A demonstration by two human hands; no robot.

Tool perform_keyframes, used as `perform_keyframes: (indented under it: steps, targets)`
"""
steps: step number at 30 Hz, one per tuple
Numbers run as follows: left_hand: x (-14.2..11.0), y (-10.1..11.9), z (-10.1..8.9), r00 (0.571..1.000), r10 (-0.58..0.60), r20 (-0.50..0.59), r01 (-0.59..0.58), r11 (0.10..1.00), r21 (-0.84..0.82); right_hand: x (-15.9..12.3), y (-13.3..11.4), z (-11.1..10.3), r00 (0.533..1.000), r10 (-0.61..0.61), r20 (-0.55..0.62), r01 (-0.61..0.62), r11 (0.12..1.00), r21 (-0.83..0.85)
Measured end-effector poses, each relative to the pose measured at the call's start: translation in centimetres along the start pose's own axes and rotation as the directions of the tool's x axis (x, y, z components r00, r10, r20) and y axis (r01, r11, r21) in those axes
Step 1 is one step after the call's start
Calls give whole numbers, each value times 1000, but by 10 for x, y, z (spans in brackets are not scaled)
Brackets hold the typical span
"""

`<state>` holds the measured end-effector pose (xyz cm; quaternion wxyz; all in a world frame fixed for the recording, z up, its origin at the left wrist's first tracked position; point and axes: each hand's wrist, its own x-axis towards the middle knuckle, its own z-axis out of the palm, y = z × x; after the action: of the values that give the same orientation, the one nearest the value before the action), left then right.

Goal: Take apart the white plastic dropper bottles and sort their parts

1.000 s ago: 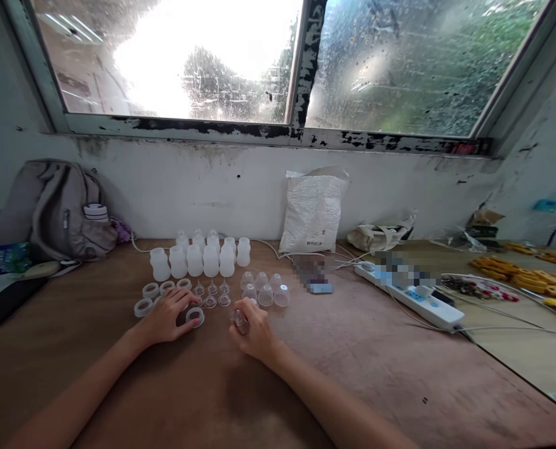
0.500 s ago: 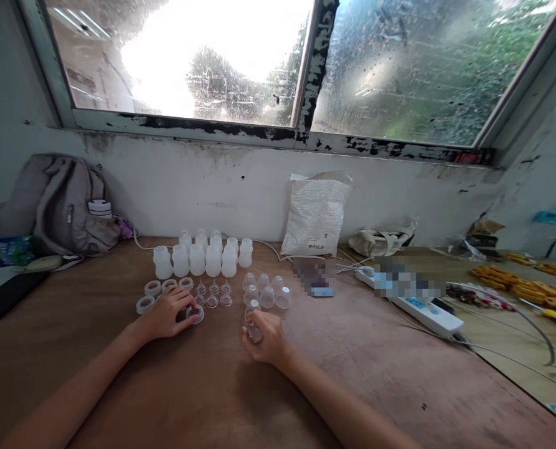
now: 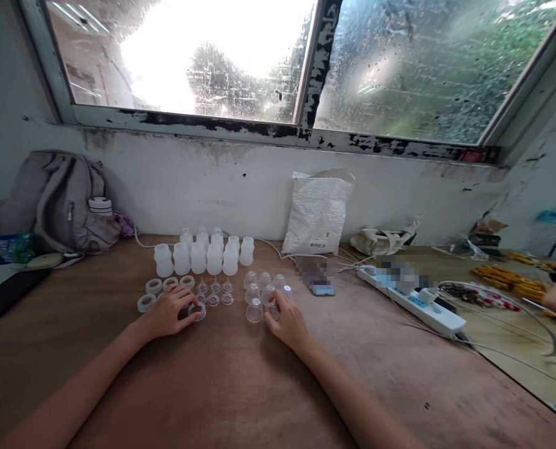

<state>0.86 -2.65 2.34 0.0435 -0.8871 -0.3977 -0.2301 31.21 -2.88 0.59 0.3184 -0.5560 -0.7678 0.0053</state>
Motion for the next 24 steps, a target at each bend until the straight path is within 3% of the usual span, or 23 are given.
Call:
perform_keyframes:
  steps: [7, 13, 24]
  targets:
    - [0, 0, 1, 1000, -2, -7, 2, 1000, 9, 0, -2, 3, 987, 107, 124, -97, 992, -85]
    - [0, 0, 3, 1000, -6, -20, 6, 1000, 19, 1, -3, 4, 977, 108, 184, -85, 988, -126]
    - [1, 1, 2, 995, 3, -101, -2, 1000, 16, 2, 1, 1, 984, 99, 151, -89, 994, -71]
